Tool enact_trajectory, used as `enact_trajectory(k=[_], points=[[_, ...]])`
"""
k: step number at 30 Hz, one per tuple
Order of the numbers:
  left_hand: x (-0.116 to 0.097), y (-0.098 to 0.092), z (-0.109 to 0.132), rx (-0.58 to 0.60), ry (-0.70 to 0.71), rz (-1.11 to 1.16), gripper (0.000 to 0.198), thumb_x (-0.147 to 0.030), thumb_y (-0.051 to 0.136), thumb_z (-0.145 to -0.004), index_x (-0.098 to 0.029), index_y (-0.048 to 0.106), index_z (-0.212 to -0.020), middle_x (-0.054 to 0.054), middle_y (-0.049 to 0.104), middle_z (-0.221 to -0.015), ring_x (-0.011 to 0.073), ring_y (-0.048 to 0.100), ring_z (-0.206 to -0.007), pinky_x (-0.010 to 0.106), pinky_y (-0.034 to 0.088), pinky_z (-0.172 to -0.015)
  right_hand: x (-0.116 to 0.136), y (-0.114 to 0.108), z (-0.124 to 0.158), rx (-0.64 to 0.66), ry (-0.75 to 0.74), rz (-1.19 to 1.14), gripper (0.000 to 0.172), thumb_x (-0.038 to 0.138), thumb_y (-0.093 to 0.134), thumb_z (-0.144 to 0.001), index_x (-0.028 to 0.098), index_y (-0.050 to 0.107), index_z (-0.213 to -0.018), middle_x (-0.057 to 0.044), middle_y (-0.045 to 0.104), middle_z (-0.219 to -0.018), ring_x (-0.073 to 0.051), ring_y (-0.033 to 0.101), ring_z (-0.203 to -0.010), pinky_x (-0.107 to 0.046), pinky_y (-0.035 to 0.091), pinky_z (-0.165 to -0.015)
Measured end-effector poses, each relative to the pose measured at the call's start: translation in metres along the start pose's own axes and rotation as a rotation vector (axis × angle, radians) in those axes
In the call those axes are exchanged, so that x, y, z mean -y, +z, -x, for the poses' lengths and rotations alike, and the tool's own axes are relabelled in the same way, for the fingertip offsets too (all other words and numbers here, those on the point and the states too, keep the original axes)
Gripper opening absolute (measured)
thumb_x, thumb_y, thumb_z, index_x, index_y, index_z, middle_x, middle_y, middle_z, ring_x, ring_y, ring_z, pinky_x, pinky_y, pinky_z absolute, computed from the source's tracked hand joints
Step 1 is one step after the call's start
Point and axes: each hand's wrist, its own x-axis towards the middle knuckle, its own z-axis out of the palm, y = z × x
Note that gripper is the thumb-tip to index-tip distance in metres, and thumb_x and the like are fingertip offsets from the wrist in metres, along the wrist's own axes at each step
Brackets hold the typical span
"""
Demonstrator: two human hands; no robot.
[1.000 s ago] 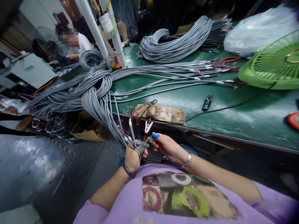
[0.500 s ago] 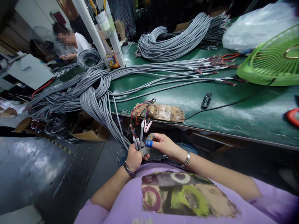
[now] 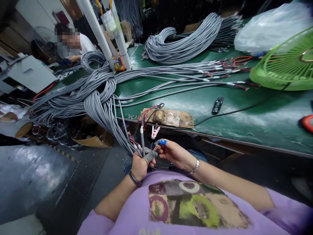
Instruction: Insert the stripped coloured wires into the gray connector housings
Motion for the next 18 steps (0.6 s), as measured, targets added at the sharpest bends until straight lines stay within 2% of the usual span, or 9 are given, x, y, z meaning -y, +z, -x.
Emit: enact_trajectory(k=[3,6,8,11,12,15,18], points=[[0.002,0.0,-0.001,0.009,-0.026,-0.017,0.03,-0.038,0.07,-0.069,-0.015,0.057,-0.056,-0.002,0.056,-0.045,0.0066,0.046,-0.037,0.018,0.035,-0.037,0.0,0.004,0.005,0.069,-0.042,0.13,0.029,0.041,0.071,-0.066,0.016,0.058,-0.073,0.003,0.054,-0.064,-0.008,0.045,-0.057,-0.023,0.038,-0.055],[0.004,0.001,-0.001,0.024,-0.042,-0.035,0.031,-0.039,0.07,-0.069,-0.015,0.056,-0.056,-0.001,0.057,-0.046,0.0068,0.047,-0.037,0.018,0.036,-0.038,0.001,0.007,0.005,0.046,-0.094,0.283,0.029,0.036,0.075,-0.061,0.015,0.056,-0.068,0.003,0.053,-0.06,-0.007,0.042,-0.055,-0.022,0.033,-0.053],[0.004,0.001,0.001,0.035,-0.053,-0.045,0.031,-0.039,0.07,-0.068,-0.015,0.056,-0.056,-0.001,0.057,-0.046,0.0068,0.047,-0.037,0.018,0.036,-0.038,0.005,0.006,0.002,-0.029,-0.116,0.266,0.028,0.033,0.074,-0.06,0.016,0.053,-0.065,0.004,0.05,-0.058,-0.007,0.04,-0.053,-0.022,0.032,-0.051],[0.003,0.001,0.003,0.069,-0.076,-0.074,0.03,-0.04,0.071,-0.068,-0.015,0.057,-0.058,-0.001,0.057,-0.046,0.0072,0.047,-0.038,0.018,0.038,-0.039,0.014,0.001,-0.002,-0.188,-0.158,0.082,0.028,0.031,0.07,-0.062,0.019,0.046,-0.061,0.007,0.04,-0.054,-0.006,0.035,-0.05,-0.021,0.033,-0.05],[0.003,0.001,0.003,0.076,-0.08,-0.08,0.03,-0.04,0.071,-0.068,-0.015,0.057,-0.058,-0.001,0.057,-0.046,0.0072,0.047,-0.038,0.019,0.038,-0.039,0.017,-0.001,-0.002,-0.21,-0.182,0.048,0.028,0.03,0.07,-0.062,0.019,0.045,-0.062,0.007,0.041,-0.056,-0.006,0.034,-0.051,-0.021,0.034,-0.05],[0.003,0.0,0.002,0.061,-0.076,-0.071,0.03,-0.039,0.07,-0.068,-0.015,0.057,-0.058,-0.001,0.057,-0.046,0.0071,0.047,-0.037,0.018,0.037,-0.039,0.017,-0.004,0.001,-0.096,-0.123,0.116,0.027,0.035,0.072,-0.063,0.018,0.052,-0.068,0.005,0.046,-0.059,-0.007,0.038,-0.053,-0.022,0.036,-0.052],[0.004,0.0,0.0,0.06,-0.071,-0.067,0.028,-0.038,0.069,-0.069,-0.015,0.057,-0.058,-0.001,0.057,-0.046,0.0071,0.047,-0.037,0.018,0.037,-0.039,0.01,-0.001,0.006,0.046,-0.088,0.307,0.032,0.04,0.074,-0.061,0.016,0.056,-0.071,0.003,0.052,-0.061,-0.008,0.041,-0.055,-0.023,0.033,-0.053]])
